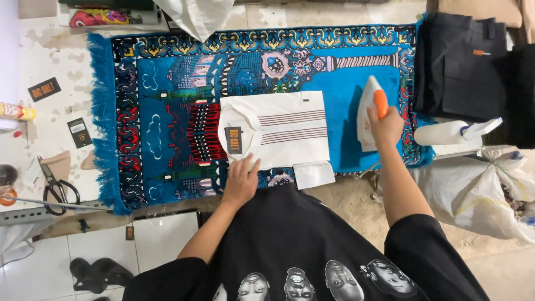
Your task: The person irons a white short-sleeved shirt with red stripes on a blue patterned mat, then places it on a stack of folded clothes. The person then unfolds a second white shirt and lays it flat on the mat.
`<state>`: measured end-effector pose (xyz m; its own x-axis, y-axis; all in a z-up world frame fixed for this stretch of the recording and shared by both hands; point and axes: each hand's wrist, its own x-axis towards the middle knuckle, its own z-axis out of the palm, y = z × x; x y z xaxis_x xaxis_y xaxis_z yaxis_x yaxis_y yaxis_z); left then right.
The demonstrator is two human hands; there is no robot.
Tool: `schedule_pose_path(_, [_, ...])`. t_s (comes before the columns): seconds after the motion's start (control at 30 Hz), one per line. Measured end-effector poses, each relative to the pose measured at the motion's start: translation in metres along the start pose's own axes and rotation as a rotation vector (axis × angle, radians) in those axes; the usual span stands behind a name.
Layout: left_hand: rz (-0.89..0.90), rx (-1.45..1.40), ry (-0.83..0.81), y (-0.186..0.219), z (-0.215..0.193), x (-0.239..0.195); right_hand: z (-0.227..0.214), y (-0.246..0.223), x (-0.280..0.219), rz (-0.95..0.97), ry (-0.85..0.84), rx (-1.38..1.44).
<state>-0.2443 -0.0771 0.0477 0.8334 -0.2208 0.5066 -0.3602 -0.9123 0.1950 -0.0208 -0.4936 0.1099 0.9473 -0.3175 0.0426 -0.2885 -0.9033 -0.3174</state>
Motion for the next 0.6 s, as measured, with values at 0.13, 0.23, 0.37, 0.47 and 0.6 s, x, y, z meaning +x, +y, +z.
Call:
schedule_pose_path(0.13, [0.207,-0.204,-0.101,0.043,0.048,0.016,0.023,0.080,0.014,-0.138,0.359,0.353])
schedule_pose_path(0.23, [0.434,-0.276,-0.076,0.079,0.079,0.030,0.040,0.098,-0.004,-0.130,0.565,0.589])
schedule_pose_path(0.37, [0.502,-0.257,-0.046,0.112,0.102,0.030,0.034,0.092,-0.063,-0.006,0.475,0.819])
schedule_pose_path(0.47, [0.488,-0.251,-0.083,0.116,0.104,0.027,0.038,0.102,-0.077,0.001,0.420,0.834])
schedule_pose_path(0.6, [0.414,-0.299,-0.119,0.118,0.112,0.018,0.052,0.134,-0.073,-0.037,0.384,0.769])
